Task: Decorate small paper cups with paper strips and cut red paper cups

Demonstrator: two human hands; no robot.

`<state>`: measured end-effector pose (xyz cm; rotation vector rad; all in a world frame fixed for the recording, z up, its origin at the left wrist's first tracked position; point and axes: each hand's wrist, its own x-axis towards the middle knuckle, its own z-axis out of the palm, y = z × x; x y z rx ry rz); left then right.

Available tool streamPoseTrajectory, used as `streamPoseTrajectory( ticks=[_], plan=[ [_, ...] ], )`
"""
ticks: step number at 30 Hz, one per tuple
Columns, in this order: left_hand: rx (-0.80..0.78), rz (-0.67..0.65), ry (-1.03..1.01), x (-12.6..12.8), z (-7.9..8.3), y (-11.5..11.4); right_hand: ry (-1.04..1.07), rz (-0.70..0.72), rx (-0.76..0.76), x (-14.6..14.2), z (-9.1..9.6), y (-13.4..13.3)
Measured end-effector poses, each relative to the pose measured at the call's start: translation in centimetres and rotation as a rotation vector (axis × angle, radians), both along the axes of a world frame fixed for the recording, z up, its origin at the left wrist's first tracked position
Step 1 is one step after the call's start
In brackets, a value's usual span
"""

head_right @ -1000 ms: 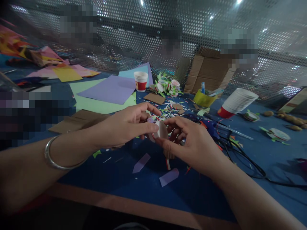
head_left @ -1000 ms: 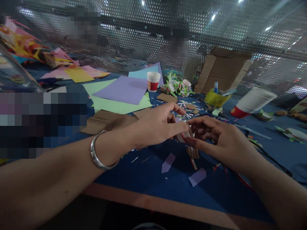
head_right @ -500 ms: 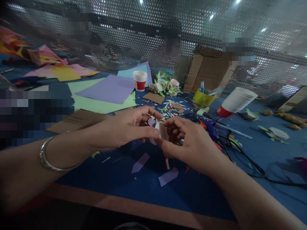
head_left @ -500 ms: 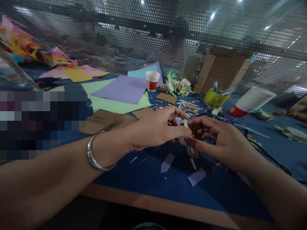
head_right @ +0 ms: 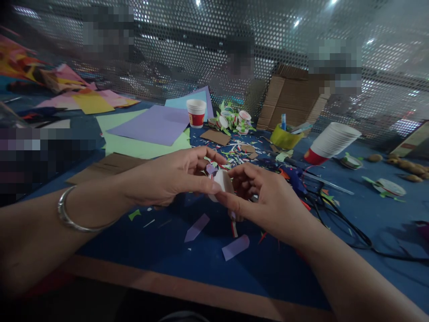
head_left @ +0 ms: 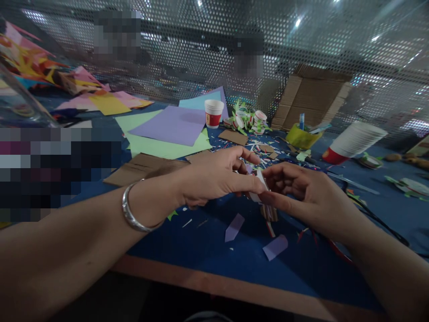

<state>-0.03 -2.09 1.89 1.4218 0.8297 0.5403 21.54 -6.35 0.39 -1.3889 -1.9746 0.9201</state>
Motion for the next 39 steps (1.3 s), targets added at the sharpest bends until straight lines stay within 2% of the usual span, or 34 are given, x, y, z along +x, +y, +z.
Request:
streamPoseTrajectory(
  ticks=[4, 14, 19, 28, 36, 39],
  plan=[
    [-0.001, 0.0, -0.004, -0.2, 0.1, -0.1, 0.024, 0.011, -0.028, 0.2, 0.0, 0.0],
    [0.013, -0.018, -0.061, -0.2, -1.0, 0.8, 0.049, -0.01, -0.06, 0.4, 0.2, 0.1],
    [0.036, -0.023, -0.041, -0.2, -0.9, 0.6, 0.058, 0.0, -0.104, 0.4, 0.1, 0.2],
    [0.024, -0.009, -0.052, 0.0, -0.9, 0.1, 0.021, -0.015, -0.021, 0.4, 0.4, -0.1],
    [0.042, 0.121, -0.162, 0.7, -1.3, -0.5, 0.06, -0.047, 0.071, 0.4, 0.1, 0.1],
    [0.075, 0.125, -0.154, 0.7, -1.5, -0.5, 0.068, -0.064, 0.078, 0.5, -0.1, 0.1]
  ],
)
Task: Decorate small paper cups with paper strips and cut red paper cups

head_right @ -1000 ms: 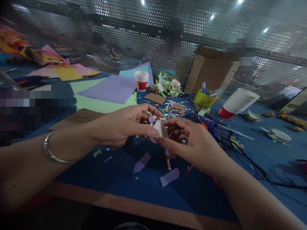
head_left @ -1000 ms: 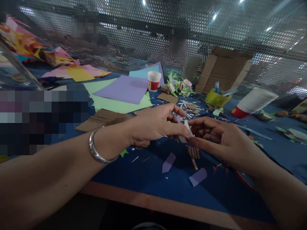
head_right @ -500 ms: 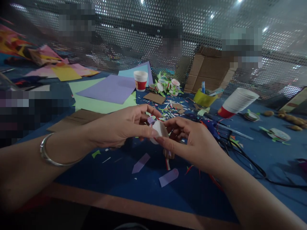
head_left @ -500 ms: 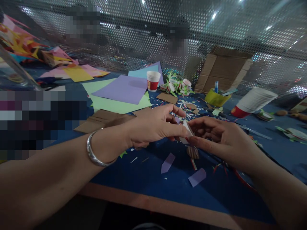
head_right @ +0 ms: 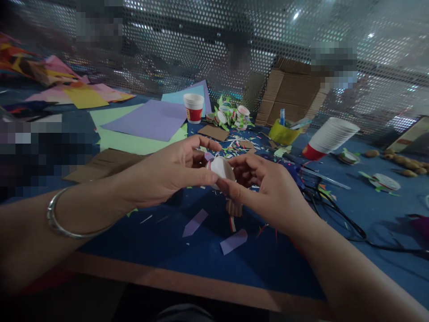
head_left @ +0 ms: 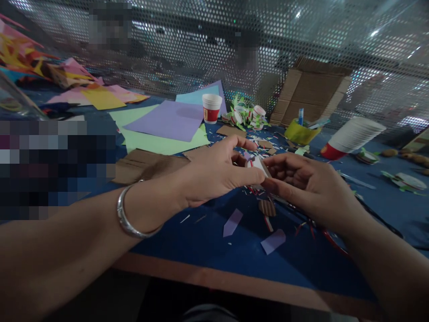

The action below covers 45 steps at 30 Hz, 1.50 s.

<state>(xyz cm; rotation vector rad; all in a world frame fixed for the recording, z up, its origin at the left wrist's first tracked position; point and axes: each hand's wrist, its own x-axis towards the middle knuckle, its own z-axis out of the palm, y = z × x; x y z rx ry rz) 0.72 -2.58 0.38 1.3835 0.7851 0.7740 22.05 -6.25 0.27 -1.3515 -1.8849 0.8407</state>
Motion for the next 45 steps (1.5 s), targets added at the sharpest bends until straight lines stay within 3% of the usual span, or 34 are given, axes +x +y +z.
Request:
streamPoseTrajectory(
  ticks=[8, 28, 37, 45],
  plan=[
    [0.059, 0.014, 0.088, -0.2, 0.0, 0.4, -0.023, -0.018, 0.005, 0.0, 0.1, 0.2],
    [-0.121, 0.149, -0.051, 1.5, 0.0, -0.6, -0.067, -0.063, 0.072, -0.4, -0.2, 0.2],
    [-0.077, 0.197, -0.069, 1.4, -0.5, -0.4, -0.167, -0.112, 0.311, -0.8, -0.7, 0.0],
    [-0.026, 0.232, -0.04, 1.0, -0.5, 0.1, -0.18, -0.083, 0.428, -0.9, -1.2, -0.2]
  ],
)
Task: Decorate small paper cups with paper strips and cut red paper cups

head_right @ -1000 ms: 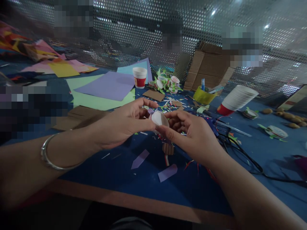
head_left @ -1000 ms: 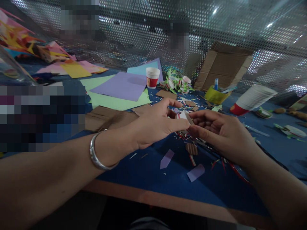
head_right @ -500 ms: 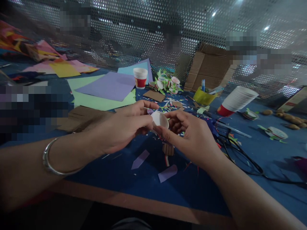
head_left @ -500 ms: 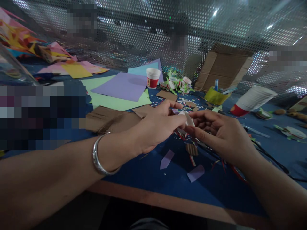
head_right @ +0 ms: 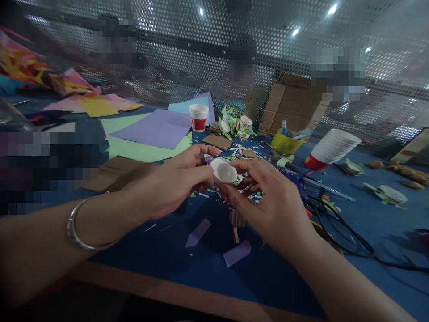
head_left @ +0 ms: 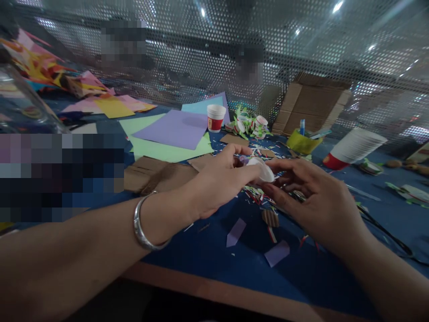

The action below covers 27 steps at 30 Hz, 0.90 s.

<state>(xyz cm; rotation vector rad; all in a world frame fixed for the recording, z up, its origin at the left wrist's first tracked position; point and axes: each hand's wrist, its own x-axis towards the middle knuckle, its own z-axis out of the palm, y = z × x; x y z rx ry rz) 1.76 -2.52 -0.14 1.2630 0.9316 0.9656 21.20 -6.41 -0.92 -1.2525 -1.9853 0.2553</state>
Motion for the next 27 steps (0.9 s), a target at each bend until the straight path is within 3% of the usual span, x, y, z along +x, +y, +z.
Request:
streamPoseTrajectory(
  ticks=[7, 17, 27],
  plan=[
    [-0.018, 0.001, -0.003, 0.09, -0.2, 0.34, -0.086, 0.055, 0.182, 0.18, -0.01, 0.08],
    [-0.147, -0.017, -0.094, 0.29, 0.55, -0.29, -0.051, 0.116, 0.191, -0.5, -0.01, 0.3],
    [-0.109, 0.024, -0.172, 0.49, 0.1, -0.46, -0.053, 0.107, 0.235, -0.5, 0.17, 0.31]
  ],
)
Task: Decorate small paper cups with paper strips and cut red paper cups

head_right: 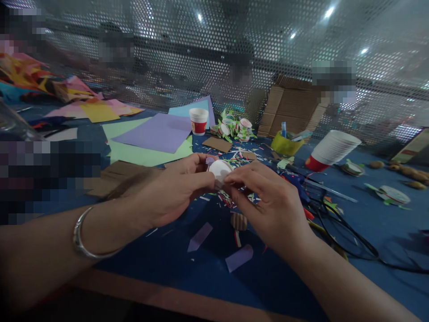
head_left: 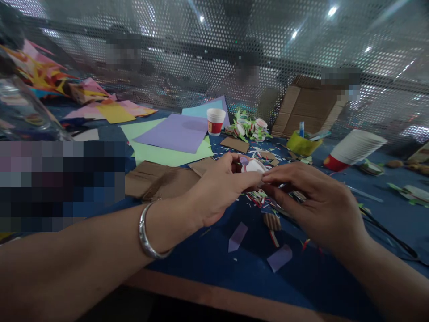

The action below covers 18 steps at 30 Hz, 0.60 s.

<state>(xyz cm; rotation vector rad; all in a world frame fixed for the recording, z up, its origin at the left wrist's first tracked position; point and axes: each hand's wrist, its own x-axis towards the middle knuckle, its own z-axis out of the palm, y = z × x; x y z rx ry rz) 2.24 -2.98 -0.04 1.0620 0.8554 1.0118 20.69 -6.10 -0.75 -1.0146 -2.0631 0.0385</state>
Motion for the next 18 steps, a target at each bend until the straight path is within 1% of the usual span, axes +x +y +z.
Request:
streamPoseTrajectory(
  ticks=[7, 13, 18],
  plan=[
    [-0.033, 0.025, -0.031, 0.36, 0.2, -0.11, -0.019, -0.019, 0.031, -0.02, 0.22, 0.02],
    [0.018, 0.034, -0.021, 0.5, -0.15, 0.11, -0.012, -0.026, -0.009, 0.12, 0.07, 0.15],
    [0.016, 0.03, 0.011, 0.49, -0.35, 0.22, -0.022, -0.001, -0.021, 0.04, 0.01, 0.26]
  ],
)
